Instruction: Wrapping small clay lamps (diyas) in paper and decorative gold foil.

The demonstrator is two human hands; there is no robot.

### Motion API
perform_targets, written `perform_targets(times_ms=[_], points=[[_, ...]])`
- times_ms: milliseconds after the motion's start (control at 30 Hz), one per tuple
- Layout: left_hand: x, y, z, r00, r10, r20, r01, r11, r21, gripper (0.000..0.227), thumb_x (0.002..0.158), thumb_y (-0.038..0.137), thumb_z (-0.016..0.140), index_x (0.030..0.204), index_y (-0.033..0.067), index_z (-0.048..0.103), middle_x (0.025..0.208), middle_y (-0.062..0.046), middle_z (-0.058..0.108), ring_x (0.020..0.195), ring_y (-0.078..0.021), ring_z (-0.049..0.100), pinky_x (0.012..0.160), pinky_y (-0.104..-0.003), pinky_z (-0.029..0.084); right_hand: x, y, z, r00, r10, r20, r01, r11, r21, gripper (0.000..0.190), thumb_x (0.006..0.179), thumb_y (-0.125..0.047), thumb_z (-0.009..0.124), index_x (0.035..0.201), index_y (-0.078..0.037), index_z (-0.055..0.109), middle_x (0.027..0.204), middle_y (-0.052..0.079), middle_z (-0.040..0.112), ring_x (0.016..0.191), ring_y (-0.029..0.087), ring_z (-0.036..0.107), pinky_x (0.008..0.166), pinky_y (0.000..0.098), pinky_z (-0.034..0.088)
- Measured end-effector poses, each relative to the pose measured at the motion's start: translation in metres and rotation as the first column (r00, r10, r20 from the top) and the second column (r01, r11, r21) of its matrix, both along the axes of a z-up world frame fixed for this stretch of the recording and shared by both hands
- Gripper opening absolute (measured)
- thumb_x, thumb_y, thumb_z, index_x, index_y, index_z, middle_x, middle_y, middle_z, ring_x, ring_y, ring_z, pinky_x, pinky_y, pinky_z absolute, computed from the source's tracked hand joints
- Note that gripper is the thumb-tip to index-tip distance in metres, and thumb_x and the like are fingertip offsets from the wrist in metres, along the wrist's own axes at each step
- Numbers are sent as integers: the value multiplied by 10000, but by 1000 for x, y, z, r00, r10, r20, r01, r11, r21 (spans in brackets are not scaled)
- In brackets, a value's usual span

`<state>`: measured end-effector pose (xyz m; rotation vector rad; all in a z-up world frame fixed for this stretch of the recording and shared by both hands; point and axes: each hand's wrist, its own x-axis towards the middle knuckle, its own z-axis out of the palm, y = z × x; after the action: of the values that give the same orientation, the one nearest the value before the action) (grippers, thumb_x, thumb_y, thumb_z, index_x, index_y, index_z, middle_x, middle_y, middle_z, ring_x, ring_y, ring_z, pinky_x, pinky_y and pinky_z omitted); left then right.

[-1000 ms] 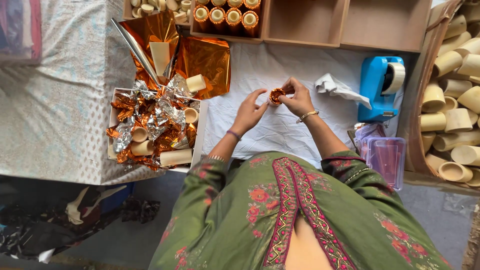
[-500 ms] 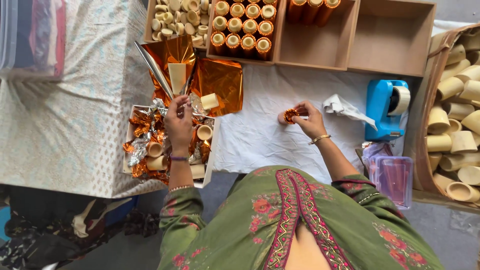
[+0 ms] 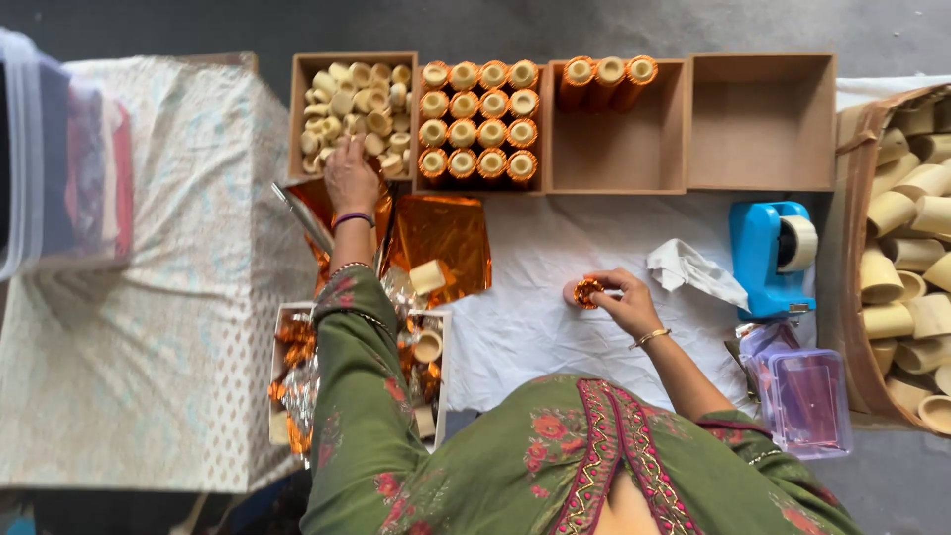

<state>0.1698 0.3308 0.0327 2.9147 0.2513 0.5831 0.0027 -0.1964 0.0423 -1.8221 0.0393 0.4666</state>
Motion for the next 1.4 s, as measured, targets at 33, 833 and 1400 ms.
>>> perform_targets(times_ms=[33, 833, 1400], points=[[10, 12, -17, 1000, -22, 0, 22, 1000, -5, 377, 888, 74, 619, 1255, 107, 702, 1305, -138, 644, 1131, -357, 633, 924, -492, 521, 0, 0, 1, 1000, -22, 0, 22, 1000, -5, 331, 835, -55, 717, 1160, -91, 766, 1083, 30, 649, 1019, 150, 689, 881, 320, 601], [14, 16, 2, 982, 122, 146, 12, 725, -689, 226, 974, 240, 821, 979, 48, 702, 902, -12, 718, 824, -152, 676, 743, -305, 549, 0, -1, -1, 1000, 1, -15, -1, 999, -36, 322, 818, -141, 752, 1138, -132, 783, 1099, 0, 677, 1039, 131, 663, 876, 326, 558], [-198, -318, 64, 808, -586, -64, 66, 199, -978, 232, 911, 117, 793, 1117, 19, 753, 1062, -56, 753, 917, -99, 709, 828, -262, 598, 1, -5, -25, 954, -44, -296, 166, 900, 403, 343, 862, -37, 687, 1205, -22, 699, 934, 22, 730, 650, 57, 616, 545, 217, 490]])
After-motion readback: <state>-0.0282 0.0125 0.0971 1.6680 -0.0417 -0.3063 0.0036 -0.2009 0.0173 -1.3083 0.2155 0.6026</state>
